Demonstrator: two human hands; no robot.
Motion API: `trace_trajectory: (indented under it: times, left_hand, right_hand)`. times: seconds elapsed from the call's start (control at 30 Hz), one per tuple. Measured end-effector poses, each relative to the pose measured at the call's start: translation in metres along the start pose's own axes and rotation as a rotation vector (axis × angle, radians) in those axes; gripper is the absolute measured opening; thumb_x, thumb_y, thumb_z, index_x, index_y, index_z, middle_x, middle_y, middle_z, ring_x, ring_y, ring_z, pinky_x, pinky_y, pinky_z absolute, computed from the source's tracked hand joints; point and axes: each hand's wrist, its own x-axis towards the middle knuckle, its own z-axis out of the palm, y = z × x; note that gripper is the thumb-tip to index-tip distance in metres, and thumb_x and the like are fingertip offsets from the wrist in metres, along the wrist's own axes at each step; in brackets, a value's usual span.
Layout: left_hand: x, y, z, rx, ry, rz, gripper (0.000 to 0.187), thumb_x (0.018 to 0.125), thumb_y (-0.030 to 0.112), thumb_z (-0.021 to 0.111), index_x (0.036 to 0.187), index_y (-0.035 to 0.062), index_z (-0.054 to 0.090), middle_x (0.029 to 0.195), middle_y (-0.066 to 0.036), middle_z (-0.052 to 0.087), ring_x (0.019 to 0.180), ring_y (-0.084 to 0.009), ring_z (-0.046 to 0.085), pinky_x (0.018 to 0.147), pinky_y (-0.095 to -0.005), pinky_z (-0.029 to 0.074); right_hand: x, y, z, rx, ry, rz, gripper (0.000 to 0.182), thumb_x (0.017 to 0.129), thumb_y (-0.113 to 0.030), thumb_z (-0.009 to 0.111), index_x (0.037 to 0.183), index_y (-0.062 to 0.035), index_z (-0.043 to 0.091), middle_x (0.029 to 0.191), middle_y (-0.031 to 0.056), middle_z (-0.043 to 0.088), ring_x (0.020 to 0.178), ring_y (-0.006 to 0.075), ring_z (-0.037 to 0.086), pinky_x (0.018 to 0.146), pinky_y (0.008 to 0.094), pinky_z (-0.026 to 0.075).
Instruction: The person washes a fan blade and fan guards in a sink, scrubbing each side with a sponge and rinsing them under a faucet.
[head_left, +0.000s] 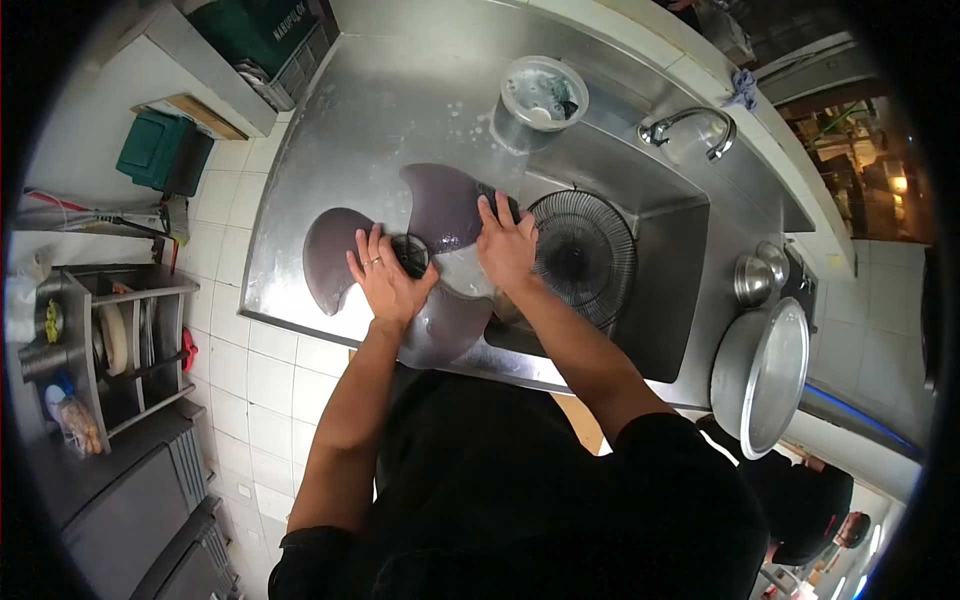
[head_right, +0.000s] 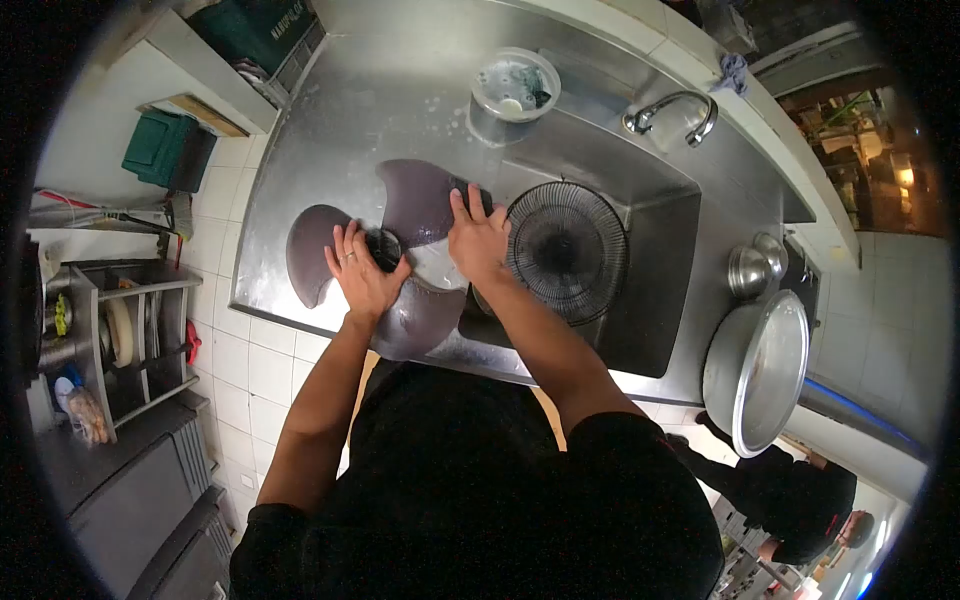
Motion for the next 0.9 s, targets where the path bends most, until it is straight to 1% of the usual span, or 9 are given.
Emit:
trace_trajectory:
  times: [0.03,0.07,0.37,0.43,0.5,0.6,0.7,0.8,0.9]
  left_hand:
    - [-0.003,-0.002,0.002,0.001,-0.005,0.005,0.086,0.073,0.047,0.08,0.135,-0.0031,0.049,0.155,-0.019,0.044,0.155,-0.0427,0.024,0.124,-0.0653,0.012]
    - [-0.003,-0.003,0.003,0.005,0.009,0.016,0.085,0.074,0.047,0.08,0.135,-0.0032,0.049,0.155,-0.02,0.044,0.155,-0.0428,0.024,0.124,-0.0654,0.012]
    - [0.002,0.002,0.008,0.014,0.054,0.03,0.087,0.076,0.049,0.079,0.136,-0.0055,0.049,0.155,-0.021,0.044,0.155,-0.0429,0.024,0.124,-0.0652,0.012]
    - [-0.001,0.002,0.007,0.057,0.028,-0.021,0.089,0.076,0.05,0.079,0.138,-0.0063,0.047,0.155,-0.021,0.044,0.155,-0.0428,0.024,0.124,-0.0654,0.013]
    - [-0.004,0.002,0.006,0.066,0.004,-0.038,0.09,0.076,0.05,0.078,0.139,-0.0066,0.047,0.155,-0.021,0.044,0.155,-0.0425,0.024,0.123,-0.0656,0.013]
    - [0.004,0.004,0.008,0.027,0.076,0.004,0.087,0.078,0.051,0.079,0.136,-0.0063,0.049,0.152,-0.023,0.047,0.153,-0.0443,0.028,0.121,-0.0679,0.015]
    - [-0.004,0.002,0.01,0.061,0.06,-0.027,0.087,0.078,0.051,0.078,0.137,-0.0058,0.048,0.152,-0.022,0.047,0.152,-0.0447,0.03,0.12,-0.0679,0.016]
    - [-0.001,0.0,0.011,0.046,0.071,-0.014,0.089,0.078,0.052,0.078,0.139,-0.0051,0.047,0.153,-0.021,0.047,0.152,-0.0443,0.029,0.121,-0.0679,0.016]
    - [0.0,0.003,0.008,0.057,0.042,-0.03,0.09,0.078,0.052,0.079,0.139,-0.0053,0.046,0.153,-0.021,0.046,0.153,-0.0441,0.029,0.121,-0.0675,0.015]
  right_hand:
    - [0.002,0.001,-0.002,-0.05,-0.041,0.161,0.055,0.082,-0.015,0.065,0.138,-0.0177,0.063,0.151,0.0112,0.054,0.108,0.0435,0.058,0.085,0.052,0.052]
    - [-0.008,-0.008,-0.006,0.005,-0.01,-0.064,0.054,0.082,-0.012,0.064,0.136,-0.0172,0.064,0.15,0.012,0.055,0.106,0.0434,0.058,0.084,0.0518,0.052]
    - [-0.024,-0.001,-0.032,0.084,-0.228,-0.261,0.061,0.083,-0.012,0.066,0.144,-0.0178,0.06,0.157,0.0102,0.05,0.115,0.0423,0.055,0.094,0.0528,0.05]
    - [-0.009,0.007,-0.031,0.066,-0.2,0.1,0.061,0.086,-0.012,0.064,0.146,-0.019,0.059,0.159,0.0087,0.047,0.116,0.042,0.054,0.094,0.0533,0.049]
    - [-0.011,0.011,-0.006,0.01,-0.058,0.136,0.058,0.087,-0.014,0.065,0.144,-0.021,0.061,0.16,0.0073,0.047,0.116,0.042,0.054,0.093,0.0539,0.049]
    - [0.007,0.003,-0.021,0.129,-0.23,-0.276,0.055,0.087,-0.016,0.066,0.142,-0.0237,0.064,0.159,0.0052,0.048,0.115,0.0418,0.055,0.092,0.0536,0.048]
    - [0.034,0.001,-0.014,0.107,-0.142,0.107,0.057,0.086,-0.013,0.066,0.141,-0.0242,0.065,0.157,0.0024,0.05,0.116,0.0424,0.056,0.091,0.0489,0.054]
    - [0.043,-0.009,-0.015,0.113,-0.233,-0.334,0.053,0.088,-0.014,0.065,0.139,-0.026,0.066,0.159,0.0002,0.05,0.112,0.0382,0.057,0.093,0.0491,0.051]
    - [0.075,0.015,-0.003,0.081,-0.201,-0.142,0.055,0.087,-0.016,0.068,0.141,-0.0278,0.065,0.16,-0.0001,0.049,0.111,0.037,0.055,0.094,0.0482,0.049]
